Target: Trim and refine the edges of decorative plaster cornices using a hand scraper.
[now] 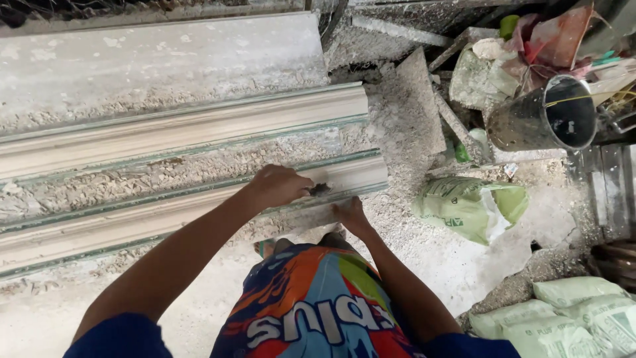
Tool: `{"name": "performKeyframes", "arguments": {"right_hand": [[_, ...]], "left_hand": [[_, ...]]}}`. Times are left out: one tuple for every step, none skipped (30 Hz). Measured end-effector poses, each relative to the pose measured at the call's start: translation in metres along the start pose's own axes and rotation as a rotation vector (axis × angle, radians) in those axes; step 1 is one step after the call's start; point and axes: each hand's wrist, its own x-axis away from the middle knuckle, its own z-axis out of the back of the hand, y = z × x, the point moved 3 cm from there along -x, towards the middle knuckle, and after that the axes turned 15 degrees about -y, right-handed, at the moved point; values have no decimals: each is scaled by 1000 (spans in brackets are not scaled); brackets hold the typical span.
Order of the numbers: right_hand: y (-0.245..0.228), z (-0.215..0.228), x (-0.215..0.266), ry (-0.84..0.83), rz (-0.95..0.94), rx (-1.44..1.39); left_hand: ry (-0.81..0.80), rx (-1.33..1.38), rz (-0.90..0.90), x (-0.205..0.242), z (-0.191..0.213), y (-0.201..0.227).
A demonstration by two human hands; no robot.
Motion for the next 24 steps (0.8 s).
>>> {"name": "performKeyframes", "arguments": {"right_hand": [[23,0,-9,2,6,1],[47,3,-16,3,28,-127],[70,5,-24,4,52,-254],[75,8,-22,-2,49,-257],[80,10,-21,-6,36,-270],[83,19,-24,-3,28,-283],[76,22,-24,-1,31,-284],[72,25,-21,20,47,-339],[69,27,-18,41,62,-393],[68,26,-17,42,60,-397],[65,26,-17,52,101,-372],[62,26,-16,65,142,-347],[70,25,-21,67,141,-351],[78,25,-25,64,132,-338],[85,26,-30,61,124,-326],[85,27,-31,67,122,-328],[84,28,-32,81,113,-284],[84,29,-32,94,102,-238],[94,28,-39,99,99,-238],[103,28,-48,85,101,-257],[112,26,-55,71,104,-276],[103,27,-48,67,105,-273],[93,27,-40,73,115,-296],[82,26,-35,81,130,-322]], "left_hand": [[4,-4,2,18,2,7],[-36,15,21,34,5,14],[-76,35,40,51,7,22],[-81,37,44,59,-2,24],[-67,14,96,67,-11,25],[-47,-16,143,71,-15,26],[-45,-20,144,69,-24,20],[-62,-62,161,68,-36,16],[-79,-104,178,67,-49,13],[-83,-106,177,64,-55,10],[-63,-89,192,62,-61,7],[-43,-74,205,59,-67,4],[-46,-76,203,55,-73,1],[-29,-95,213,50,-79,-2],[-13,-113,224,45,-84,-4],[-14,-116,218,39,-88,-7],[11,-208,198,34,-91,-8],[37,-298,177,28,-94,-9],[37,-298,171,20,-89,-6],[-8,-312,151,13,-84,-3],[-53,-326,130,6,-80,1],[-52,-322,135,-5,-77,0],[-37,-273,123,-15,-74,-1],[-20,-228,113,-26,-69,-4]]}}
